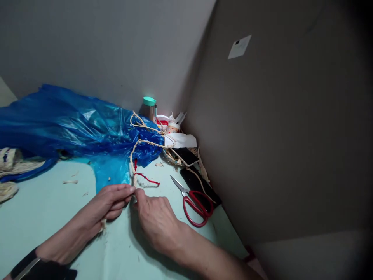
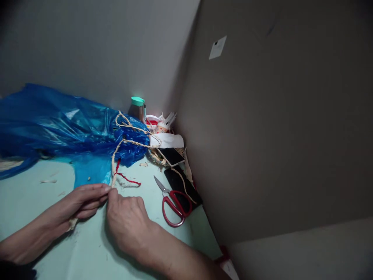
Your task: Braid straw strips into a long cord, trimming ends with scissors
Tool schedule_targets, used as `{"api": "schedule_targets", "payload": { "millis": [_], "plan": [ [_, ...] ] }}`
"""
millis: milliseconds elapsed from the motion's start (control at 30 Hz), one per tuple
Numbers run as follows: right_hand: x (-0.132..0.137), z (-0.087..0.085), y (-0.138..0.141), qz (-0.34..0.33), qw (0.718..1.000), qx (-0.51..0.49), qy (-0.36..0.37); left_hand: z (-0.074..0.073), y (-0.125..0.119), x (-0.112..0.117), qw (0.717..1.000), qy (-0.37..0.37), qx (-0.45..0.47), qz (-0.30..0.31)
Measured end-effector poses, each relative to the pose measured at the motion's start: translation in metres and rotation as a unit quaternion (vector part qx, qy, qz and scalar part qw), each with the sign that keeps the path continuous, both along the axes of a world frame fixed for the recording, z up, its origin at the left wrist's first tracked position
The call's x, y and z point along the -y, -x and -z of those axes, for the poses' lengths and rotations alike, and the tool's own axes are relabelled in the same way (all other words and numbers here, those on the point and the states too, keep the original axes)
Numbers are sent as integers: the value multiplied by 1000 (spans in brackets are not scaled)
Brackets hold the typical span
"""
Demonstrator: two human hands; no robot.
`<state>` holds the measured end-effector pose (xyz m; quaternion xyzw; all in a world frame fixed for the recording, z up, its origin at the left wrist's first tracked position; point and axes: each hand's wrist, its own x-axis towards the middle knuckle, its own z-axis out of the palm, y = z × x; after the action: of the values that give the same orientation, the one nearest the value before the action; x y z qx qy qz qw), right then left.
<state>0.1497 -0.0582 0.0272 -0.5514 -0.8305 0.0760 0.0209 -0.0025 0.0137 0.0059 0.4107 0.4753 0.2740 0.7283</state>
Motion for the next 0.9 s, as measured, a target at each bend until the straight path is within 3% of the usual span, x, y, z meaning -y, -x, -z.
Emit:
{"api": "schedule_targets", "payload": {
  "millis": [133, 300, 467, 700, 800, 900],
  "plan": [
    [-1, 0, -7, 29, 998, -59, 2, -2, -4, 5, 1000, -11, -18, -22],
    [-6, 6, -9, 82, 994, -69, -4, 6, -9, 7, 998, -57, -38, 5],
    [-10, 13, -12, 76, 992, -93, -27, 22, -14, 5, 972, -193, -132, -2],
    [-16, 11, -13, 71, 973, -222, -3, 22, -14, 3, 955, -252, -156, -14],
    [-13, 8, -11, 60, 979, -196, 12, 19, -14, 5, 953, -255, -165, -14],
    [-15, -12, -11, 25, 997, -68, 12, 17, -15, 7, 948, -263, -178, -8]
  ]
}}
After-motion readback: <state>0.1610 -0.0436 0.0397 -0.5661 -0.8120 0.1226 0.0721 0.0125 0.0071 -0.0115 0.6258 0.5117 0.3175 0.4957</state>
